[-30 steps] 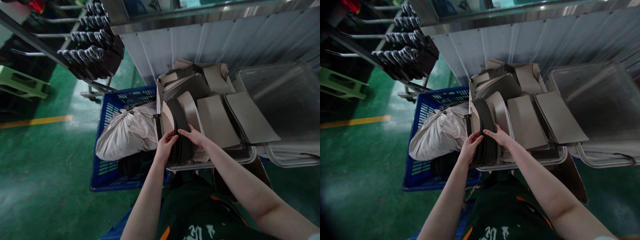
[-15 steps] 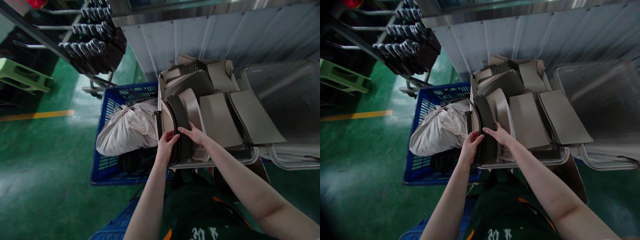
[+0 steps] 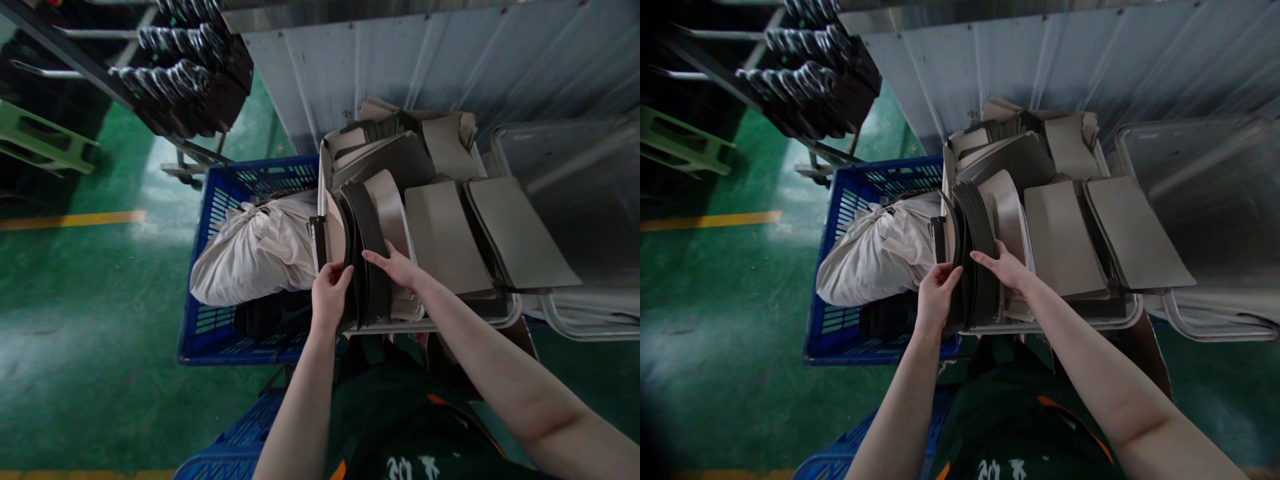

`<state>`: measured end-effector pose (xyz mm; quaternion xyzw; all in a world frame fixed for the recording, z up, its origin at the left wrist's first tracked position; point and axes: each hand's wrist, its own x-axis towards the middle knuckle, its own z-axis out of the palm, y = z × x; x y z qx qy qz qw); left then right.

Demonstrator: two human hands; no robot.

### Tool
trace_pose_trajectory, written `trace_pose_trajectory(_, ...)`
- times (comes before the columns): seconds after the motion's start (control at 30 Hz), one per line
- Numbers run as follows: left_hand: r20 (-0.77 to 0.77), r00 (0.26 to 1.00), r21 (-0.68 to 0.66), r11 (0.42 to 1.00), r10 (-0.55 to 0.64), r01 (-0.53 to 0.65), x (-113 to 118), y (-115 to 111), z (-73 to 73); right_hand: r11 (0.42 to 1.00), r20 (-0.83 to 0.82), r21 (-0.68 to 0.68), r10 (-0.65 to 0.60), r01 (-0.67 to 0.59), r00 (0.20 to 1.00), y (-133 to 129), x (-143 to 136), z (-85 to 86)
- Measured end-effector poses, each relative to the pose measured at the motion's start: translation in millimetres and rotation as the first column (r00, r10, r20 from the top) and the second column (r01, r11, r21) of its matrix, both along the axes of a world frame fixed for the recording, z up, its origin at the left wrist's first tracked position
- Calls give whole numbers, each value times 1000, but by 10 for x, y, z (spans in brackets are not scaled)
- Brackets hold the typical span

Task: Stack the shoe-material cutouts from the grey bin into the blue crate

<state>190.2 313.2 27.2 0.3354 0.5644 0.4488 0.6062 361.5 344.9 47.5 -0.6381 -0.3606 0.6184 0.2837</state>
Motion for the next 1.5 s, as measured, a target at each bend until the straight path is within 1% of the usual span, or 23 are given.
trace_pose_trajectory(0.1, -39, 999, 12, 1000, 9, -8, -1, -5, 0, 1000, -9, 7, 1, -1, 1000, -2, 0, -22)
trace_pose_trajectory(0.3, -28, 1000, -9, 1000, 4, -4, -14, -5, -21, 1000, -7, 11, 0, 0, 1000, -7, 17, -72)
trace_pose_trajectory(0.57, -66, 998, 0, 1000, -2, 2, -10, 3, -9, 1000, 7, 15, 12, -12, 1000, -8, 31, -71)
trace_pose_trajectory(0.83, -94, 996, 18, 1000, 2, 0, 7, 0, 8, 1000, 6, 8, 12, -12, 1000, 1, 29, -21)
trace_pose_trajectory(1.0, -104, 995, 13, 1000, -8, 10, 10, -4, -8, 1000, -10, 10, 2, -2, 1000, -7, 37, -56)
trace_pose_trajectory(1.07, -110, 994, 25, 1000, -3, 6, 11, -10, 7, 1000, -17, 16, 1, 0, 1000, -7, 43, -73)
trace_pose_trajectory(1.17, -139, 990, 79, 997, 10, 1, 2, -18, 89, 1000, -17, 15, -1, 1, 1000, -3, 52, -85)
trace_pose_trajectory(1.23, -232, 972, 166, 984, -27, 67, -5, -19, 166, 1000, -1, 6, 3, -3, 1000, -1, 58, -86)
trace_pose_trajectory(1.3, -370, 924, 246, 949, -95, 196, -1, -17, 229, 1000, 12, 4, 5, -5, 1000, 0, 60, -83)
trace_pose_trajectory(1.33, -429, 894, 259, 932, -125, 255, 9, -16, 249, 1000, 12, 7, 6, -6, 1000, 0, 60, -81)
trace_pose_trajectory(1.4, -513, 841, 215, 923, -172, 319, 42, -15, 266, 1000, 12, 21, 6, -6, 1000, -1, 58, -75)
trace_pose_trajectory(1.5, -610, 753, 81, 926, -246, 368, 99, -8, 263, 999, 25, 42, 5, -6, 1000, -3, 58, -58)
